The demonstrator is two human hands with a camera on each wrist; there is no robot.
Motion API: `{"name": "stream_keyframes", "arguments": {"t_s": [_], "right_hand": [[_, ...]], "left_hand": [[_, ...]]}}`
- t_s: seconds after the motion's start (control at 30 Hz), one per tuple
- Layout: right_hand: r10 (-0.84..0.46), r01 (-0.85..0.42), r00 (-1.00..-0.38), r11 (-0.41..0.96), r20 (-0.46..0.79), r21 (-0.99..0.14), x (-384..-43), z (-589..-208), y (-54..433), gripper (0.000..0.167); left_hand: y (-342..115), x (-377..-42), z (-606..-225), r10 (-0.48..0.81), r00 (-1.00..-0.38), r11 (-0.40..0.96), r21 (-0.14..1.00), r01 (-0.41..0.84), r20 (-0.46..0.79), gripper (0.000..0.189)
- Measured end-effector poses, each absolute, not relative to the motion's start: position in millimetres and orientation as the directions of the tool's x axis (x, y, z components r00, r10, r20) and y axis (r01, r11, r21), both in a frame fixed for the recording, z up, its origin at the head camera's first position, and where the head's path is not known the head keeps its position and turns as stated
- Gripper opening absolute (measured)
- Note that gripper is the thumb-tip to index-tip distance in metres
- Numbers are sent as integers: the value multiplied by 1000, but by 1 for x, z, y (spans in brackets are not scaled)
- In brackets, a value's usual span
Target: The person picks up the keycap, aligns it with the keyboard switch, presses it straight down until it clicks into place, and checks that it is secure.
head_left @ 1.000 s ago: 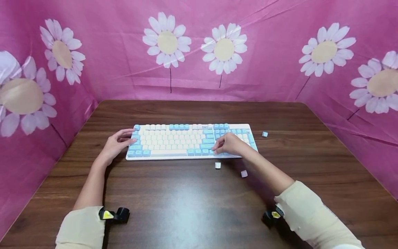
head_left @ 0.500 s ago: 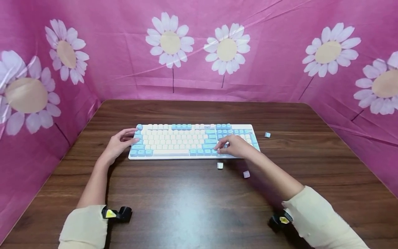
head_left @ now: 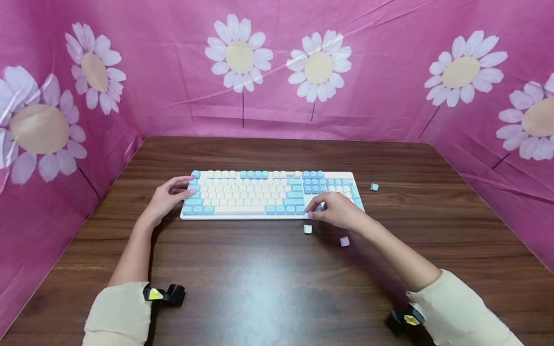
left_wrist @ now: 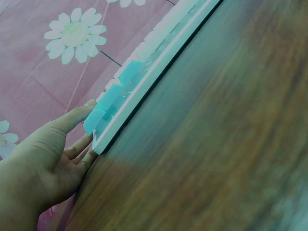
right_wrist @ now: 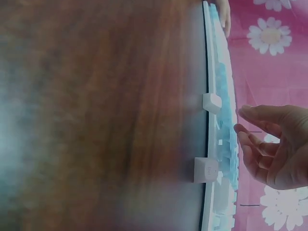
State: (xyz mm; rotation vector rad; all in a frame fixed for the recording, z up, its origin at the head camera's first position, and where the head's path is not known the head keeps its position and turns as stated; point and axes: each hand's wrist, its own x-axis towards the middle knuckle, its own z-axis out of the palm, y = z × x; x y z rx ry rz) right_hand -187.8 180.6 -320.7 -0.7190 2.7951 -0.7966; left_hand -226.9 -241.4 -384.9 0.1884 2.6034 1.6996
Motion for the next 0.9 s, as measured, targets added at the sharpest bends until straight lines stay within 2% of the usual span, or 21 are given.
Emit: {"name": "stream_keyframes", "arguments": {"t_s": [0.37,0.9], "right_hand": [[-544,-480,-839,747,-10,-460,-172,-332,180,12],[-571,-512,-821,731,4,-451,-172,-343,178,18]], "left_hand": [[-241,-227,-383,114,-993,396,915,82,39,56],[-241,-228,-386,114,-992,396,914,88,46,55]]}}
